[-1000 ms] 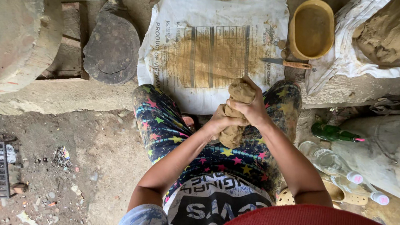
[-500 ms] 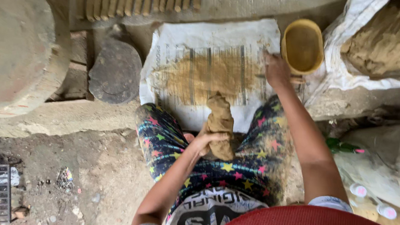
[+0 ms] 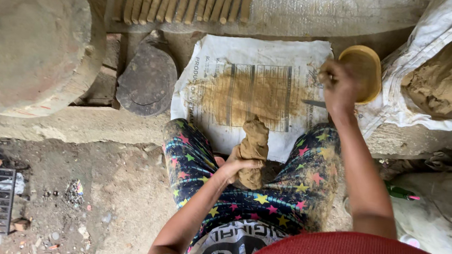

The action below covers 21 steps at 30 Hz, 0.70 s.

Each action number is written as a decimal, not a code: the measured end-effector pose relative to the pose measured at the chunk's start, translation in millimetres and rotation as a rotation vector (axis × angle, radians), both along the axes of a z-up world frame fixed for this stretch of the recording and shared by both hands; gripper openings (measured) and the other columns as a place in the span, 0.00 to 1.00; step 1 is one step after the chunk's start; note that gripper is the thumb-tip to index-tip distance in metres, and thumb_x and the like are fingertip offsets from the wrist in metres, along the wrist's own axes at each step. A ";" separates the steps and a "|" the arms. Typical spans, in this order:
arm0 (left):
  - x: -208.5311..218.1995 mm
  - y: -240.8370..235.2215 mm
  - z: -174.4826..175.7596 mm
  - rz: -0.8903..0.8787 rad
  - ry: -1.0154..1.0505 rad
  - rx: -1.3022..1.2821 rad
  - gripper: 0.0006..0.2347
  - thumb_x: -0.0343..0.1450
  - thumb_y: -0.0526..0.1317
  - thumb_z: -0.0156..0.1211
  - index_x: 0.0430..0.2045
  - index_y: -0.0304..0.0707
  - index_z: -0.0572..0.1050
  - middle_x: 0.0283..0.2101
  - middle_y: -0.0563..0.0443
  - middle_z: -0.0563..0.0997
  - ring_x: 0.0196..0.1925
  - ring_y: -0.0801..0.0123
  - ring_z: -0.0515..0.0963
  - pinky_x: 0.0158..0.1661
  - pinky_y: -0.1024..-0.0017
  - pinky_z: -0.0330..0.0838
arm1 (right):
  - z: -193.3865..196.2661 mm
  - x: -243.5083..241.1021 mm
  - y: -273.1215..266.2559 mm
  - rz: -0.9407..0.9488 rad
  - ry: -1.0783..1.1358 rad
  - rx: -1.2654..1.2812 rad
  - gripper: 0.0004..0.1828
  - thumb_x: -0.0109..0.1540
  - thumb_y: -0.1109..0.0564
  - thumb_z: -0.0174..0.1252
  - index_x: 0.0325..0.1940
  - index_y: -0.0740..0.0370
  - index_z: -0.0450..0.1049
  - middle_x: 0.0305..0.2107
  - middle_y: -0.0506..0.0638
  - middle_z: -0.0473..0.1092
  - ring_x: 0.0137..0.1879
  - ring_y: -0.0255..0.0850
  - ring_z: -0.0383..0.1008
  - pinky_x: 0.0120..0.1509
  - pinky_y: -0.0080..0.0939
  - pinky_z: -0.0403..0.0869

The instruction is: The person rolls and shapes lengths of clay on a plastic sheet, periodically fetching more raw clay from a large sack.

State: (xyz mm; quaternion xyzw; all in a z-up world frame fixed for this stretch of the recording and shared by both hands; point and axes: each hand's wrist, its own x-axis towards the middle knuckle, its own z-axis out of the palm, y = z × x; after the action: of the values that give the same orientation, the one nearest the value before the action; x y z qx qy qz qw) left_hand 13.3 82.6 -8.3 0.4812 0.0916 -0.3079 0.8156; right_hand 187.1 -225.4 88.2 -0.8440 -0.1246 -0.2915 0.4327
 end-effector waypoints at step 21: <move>8.1 -25.6 31.6 -0.312 -0.142 0.079 0.36 0.58 0.31 0.78 0.61 0.20 0.66 0.55 0.33 0.76 0.55 0.48 0.79 0.53 0.55 0.78 | 1.6 -133.5 101.7 0.643 0.378 0.578 0.20 0.56 0.53 0.75 0.47 0.59 0.76 0.37 0.49 0.74 0.41 0.38 0.75 0.47 0.39 0.78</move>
State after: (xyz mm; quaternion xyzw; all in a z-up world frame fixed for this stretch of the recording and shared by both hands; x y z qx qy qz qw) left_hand 21.4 57.0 23.2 0.5420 -0.0302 -0.3921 0.7427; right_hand 53.6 -123.7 89.8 -0.6459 -0.2127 -0.0066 0.7332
